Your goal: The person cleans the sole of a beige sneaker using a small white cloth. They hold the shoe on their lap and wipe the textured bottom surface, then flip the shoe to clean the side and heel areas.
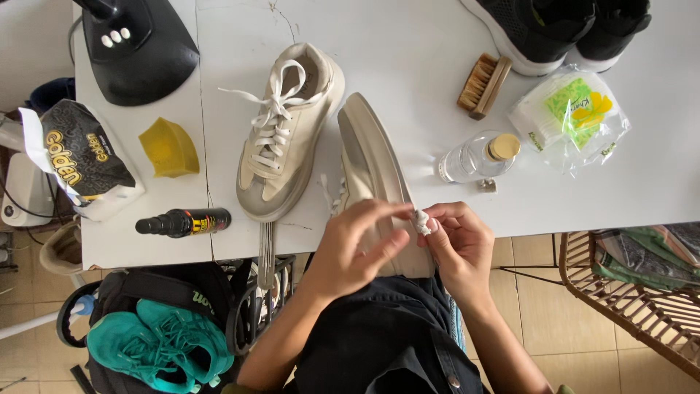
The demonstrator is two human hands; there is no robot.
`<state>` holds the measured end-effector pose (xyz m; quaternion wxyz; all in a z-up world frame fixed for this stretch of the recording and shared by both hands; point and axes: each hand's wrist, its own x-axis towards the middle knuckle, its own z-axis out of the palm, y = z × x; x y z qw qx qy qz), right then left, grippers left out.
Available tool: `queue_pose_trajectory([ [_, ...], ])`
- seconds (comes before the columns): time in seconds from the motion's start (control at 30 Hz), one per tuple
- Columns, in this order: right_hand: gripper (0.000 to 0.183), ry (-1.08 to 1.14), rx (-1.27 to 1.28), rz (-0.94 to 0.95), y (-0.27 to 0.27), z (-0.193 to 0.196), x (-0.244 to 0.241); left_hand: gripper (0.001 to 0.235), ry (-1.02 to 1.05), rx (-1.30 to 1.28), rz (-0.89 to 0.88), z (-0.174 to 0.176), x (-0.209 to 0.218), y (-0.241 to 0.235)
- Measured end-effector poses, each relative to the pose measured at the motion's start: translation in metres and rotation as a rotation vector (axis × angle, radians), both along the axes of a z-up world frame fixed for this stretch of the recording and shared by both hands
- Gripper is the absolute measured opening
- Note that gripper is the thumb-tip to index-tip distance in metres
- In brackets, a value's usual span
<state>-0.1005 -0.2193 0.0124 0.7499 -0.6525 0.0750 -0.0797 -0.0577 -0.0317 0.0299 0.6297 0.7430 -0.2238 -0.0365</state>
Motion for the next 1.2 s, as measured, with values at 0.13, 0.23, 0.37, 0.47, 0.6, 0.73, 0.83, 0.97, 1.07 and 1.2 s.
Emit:
queue_pose_trajectory([
  [0.13,0.012,-0.021,-0.091,0.046,-0.002,0.02,-0.012,0.017,0.138,-0.053,-0.022,0.027,-0.022,0.004],
  [0.23,0.01,-0.019,-0.259,0.152,-0.003,0.039,-0.019,0.032,0.325,-0.238,0.003,0.015,-0.031,0.003],
  [0.37,0.01,0.003,-0.271,0.178,-0.008,0.041,-0.034,0.025,0.327,-0.176,-0.027,0.011,-0.037,0.008],
  [0.47,0.018,0.083,-0.25,0.201,-0.021,0.028,-0.049,0.023,0.339,-0.14,-0.037,0.006,-0.044,0.007],
  [0.6,0.026,0.205,-0.267,0.238,-0.025,0.04,-0.06,0.024,0.478,-0.199,-0.066,-0.001,-0.058,-0.001],
  [0.73,0.026,0.228,-0.194,0.262,-0.024,0.034,-0.069,0.031,0.519,-0.22,-0.038,-0.003,-0.063,-0.004],
  [0.83,0.015,0.192,-0.038,0.262,-0.021,0.026,-0.073,0.03,0.53,-0.224,-0.056,-0.005,-0.068,-0.003],
  [0.97,0.015,0.169,0.142,0.232,-0.026,0.001,-0.083,0.031,0.497,-0.221,-0.151,-0.011,-0.069,0.001],
  [1.07,0.015,0.147,0.163,0.236,-0.025,-0.001,-0.087,0.021,0.489,-0.258,-0.149,-0.007,-0.07,-0.002],
  [1.2,0.016,0.109,0.119,0.192,-0.015,0.01,-0.088,0.016,0.459,-0.247,-0.04,-0.006,-0.079,-0.01],
])
